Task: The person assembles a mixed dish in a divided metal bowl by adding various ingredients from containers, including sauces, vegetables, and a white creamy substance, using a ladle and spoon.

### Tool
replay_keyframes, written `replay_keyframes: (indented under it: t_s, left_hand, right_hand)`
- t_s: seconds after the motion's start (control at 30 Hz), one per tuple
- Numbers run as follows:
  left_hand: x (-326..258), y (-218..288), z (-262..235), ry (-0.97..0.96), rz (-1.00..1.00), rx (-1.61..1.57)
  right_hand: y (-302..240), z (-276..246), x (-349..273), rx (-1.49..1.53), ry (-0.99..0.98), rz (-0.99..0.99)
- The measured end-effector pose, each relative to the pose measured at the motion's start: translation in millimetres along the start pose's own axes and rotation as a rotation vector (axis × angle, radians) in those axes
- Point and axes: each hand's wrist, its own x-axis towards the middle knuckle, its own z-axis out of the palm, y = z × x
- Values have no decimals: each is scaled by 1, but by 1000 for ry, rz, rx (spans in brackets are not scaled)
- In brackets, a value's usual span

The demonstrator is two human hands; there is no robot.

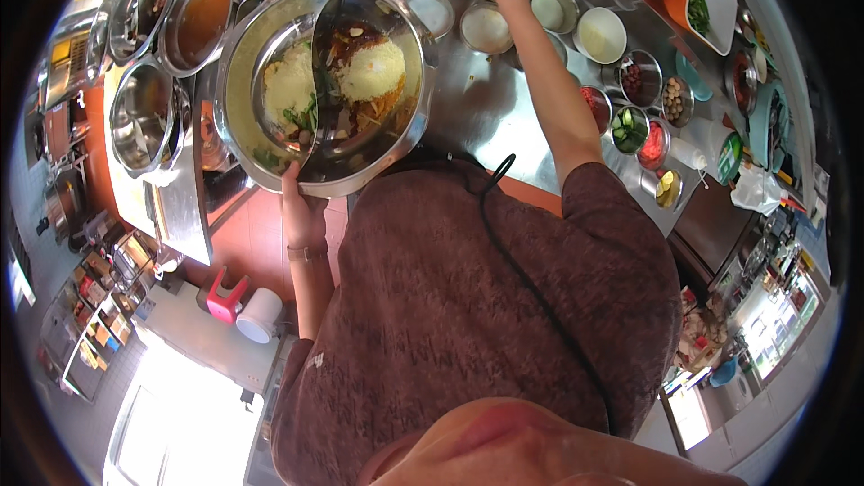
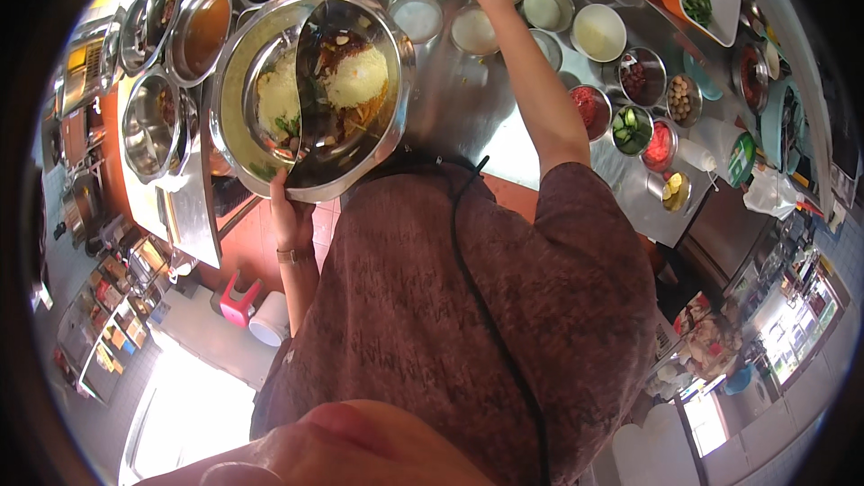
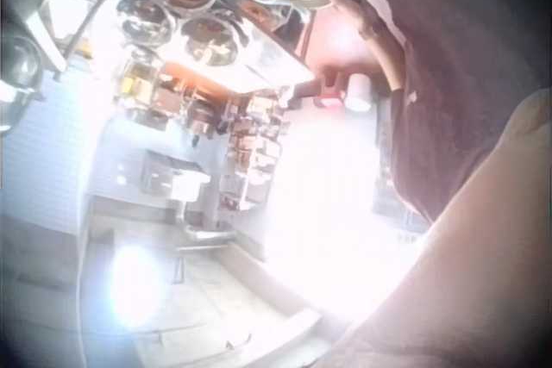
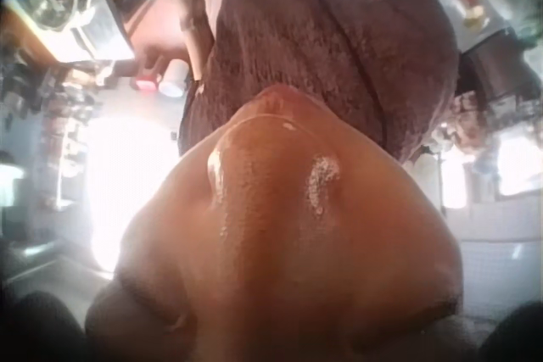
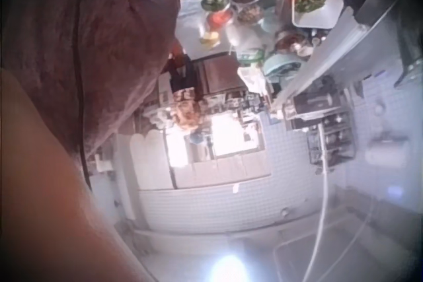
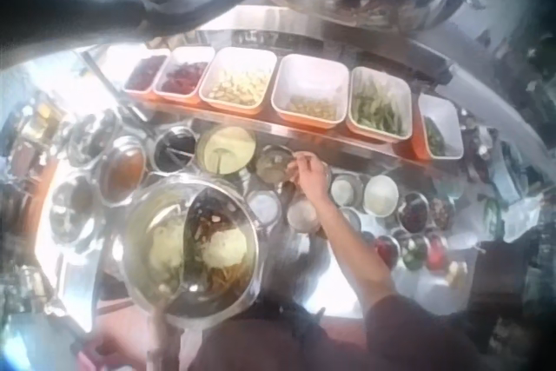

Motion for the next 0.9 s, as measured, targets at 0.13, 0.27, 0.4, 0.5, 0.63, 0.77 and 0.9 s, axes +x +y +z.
replay_keyframes:
  t_s: [0.13, 0.27, 0.4, 0.5, 0.63, 0.77, 0.9]
  left_hand:
    - [11, 0, -12, -45, 3, 32]
    - [8, 2, -12, -75, 8, 74]
    - [6, -2, -17, -65, 11, 93]
    - [3, -1, -11, -88, 38, 106]
    - [5, -6, -20, -60, 53, 107]
    - [7, -7, -19, -84, 65, 95]
    - [-1, -6, -20, -69, 51, 95]
  right_hand:
    - [3, -17, -6, 82, -16, 19]
    - [9, -25, -17, 216, 4, 89]
    - [-8, -23, -38, 230, 42, 138]
    - [0, -33, -45, 270, 19, 64]
    - [-3, -35, -55, 282, 23, 45]
    - [-15, -39, -63, 201, 60, 77]
    - [-23, -37, -74, 171, 57, 64]
